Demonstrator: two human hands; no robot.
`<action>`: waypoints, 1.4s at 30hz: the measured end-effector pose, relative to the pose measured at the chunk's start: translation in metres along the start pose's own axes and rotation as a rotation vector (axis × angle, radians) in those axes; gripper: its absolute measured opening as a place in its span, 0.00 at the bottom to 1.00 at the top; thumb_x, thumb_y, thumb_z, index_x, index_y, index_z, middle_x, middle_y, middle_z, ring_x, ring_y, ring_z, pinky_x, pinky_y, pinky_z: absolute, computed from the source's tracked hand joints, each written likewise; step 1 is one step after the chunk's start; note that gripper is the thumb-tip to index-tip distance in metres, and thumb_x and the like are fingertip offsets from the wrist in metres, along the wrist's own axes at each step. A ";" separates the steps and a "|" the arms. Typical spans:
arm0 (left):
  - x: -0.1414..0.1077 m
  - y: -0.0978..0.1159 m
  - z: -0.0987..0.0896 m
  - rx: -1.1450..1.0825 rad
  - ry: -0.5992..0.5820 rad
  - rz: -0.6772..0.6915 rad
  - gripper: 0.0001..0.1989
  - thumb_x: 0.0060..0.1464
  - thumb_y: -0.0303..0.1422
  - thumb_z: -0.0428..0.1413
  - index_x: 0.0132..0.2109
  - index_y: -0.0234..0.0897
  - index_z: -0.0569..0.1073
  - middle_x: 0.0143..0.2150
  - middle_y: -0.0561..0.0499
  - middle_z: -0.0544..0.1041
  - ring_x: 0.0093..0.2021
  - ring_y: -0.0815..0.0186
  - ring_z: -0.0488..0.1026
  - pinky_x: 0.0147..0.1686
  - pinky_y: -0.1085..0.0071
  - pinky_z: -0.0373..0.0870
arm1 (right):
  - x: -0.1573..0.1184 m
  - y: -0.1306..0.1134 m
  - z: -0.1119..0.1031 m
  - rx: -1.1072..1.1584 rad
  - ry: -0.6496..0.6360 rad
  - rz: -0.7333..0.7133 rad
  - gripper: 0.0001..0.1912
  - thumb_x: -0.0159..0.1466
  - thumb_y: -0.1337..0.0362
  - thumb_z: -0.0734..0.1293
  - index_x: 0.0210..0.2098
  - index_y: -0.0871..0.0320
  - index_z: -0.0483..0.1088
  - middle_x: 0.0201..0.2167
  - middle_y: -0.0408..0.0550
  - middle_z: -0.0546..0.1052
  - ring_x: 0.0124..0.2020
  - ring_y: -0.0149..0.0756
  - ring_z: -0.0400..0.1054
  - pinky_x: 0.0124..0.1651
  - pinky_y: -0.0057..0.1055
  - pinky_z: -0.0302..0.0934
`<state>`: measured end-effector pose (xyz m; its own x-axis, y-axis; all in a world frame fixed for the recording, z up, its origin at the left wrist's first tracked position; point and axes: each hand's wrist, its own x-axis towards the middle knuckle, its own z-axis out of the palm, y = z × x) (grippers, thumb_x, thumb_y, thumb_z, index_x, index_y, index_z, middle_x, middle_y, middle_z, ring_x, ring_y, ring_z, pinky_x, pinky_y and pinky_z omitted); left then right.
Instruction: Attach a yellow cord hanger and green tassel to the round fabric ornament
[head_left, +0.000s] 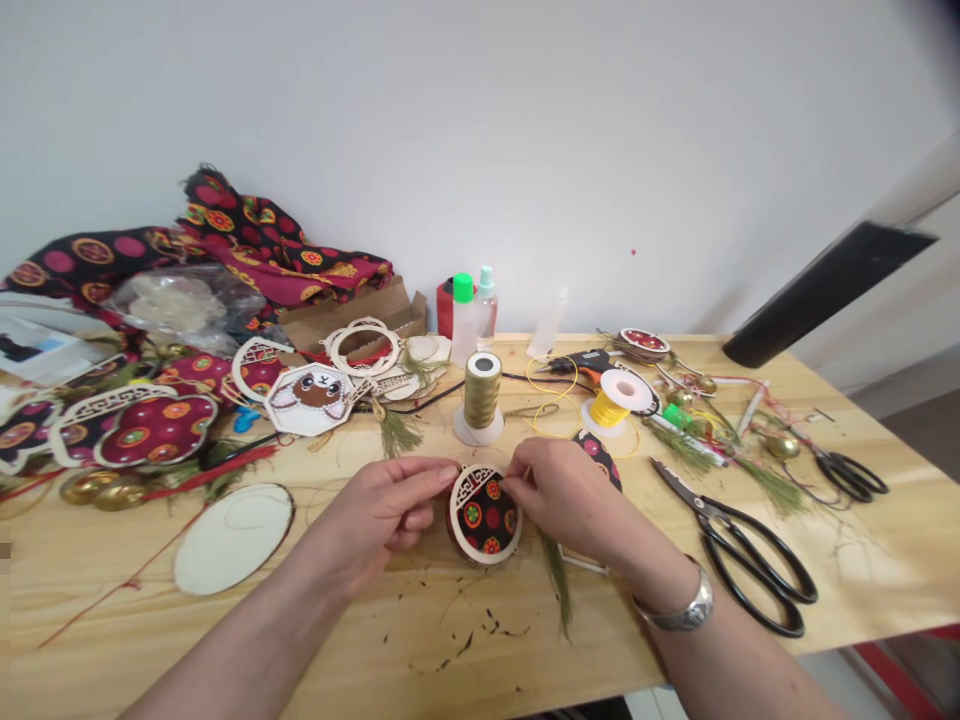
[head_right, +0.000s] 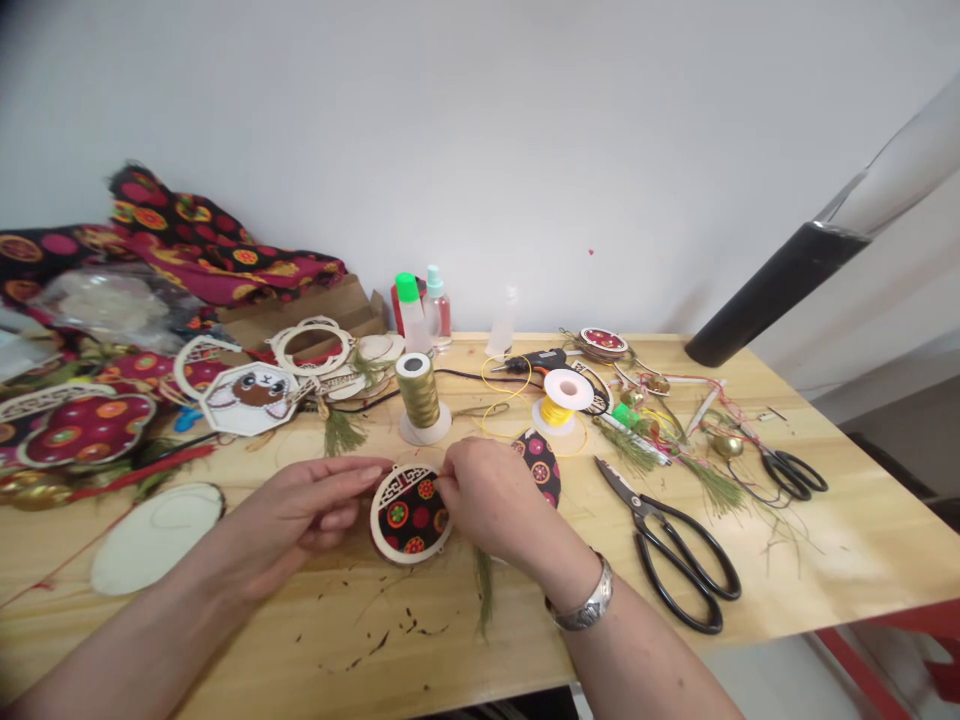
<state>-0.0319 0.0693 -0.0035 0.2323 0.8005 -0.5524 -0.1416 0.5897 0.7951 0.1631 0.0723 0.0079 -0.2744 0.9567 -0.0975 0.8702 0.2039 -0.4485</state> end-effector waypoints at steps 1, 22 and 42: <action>-0.001 -0.001 0.002 0.031 -0.014 0.004 0.14 0.44 0.36 0.65 0.36 0.29 0.79 0.20 0.58 0.64 0.17 0.81 0.49 0.16 0.81 0.37 | 0.000 -0.002 -0.001 0.022 -0.010 -0.008 0.07 0.58 0.69 0.64 0.25 0.58 0.71 0.25 0.47 0.78 0.27 0.34 0.69 0.28 0.27 0.53; -0.005 0.005 -0.006 -0.174 0.119 0.241 0.09 0.43 0.30 0.66 0.35 0.34 0.79 0.29 0.52 0.80 0.25 0.72 0.72 0.20 0.80 0.64 | 0.006 0.008 -0.016 1.188 0.179 0.125 0.11 0.55 0.58 0.68 0.28 0.59 0.65 0.23 0.40 0.70 0.15 0.21 0.55 0.19 0.24 0.47; -0.011 0.005 0.005 -0.074 0.008 0.263 0.15 0.46 0.33 0.64 0.43 0.35 0.77 0.39 0.46 0.82 0.36 0.62 0.77 0.36 0.69 0.73 | 0.002 0.002 -0.009 1.063 -0.113 0.027 0.13 0.51 0.57 0.73 0.25 0.61 0.71 0.20 0.39 0.70 0.21 0.25 0.58 0.25 0.25 0.52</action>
<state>-0.0305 0.0627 0.0078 0.1710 0.9279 -0.3313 -0.2664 0.3673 0.8912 0.1682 0.0768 0.0144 -0.3441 0.9224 -0.1756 0.0877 -0.1547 -0.9841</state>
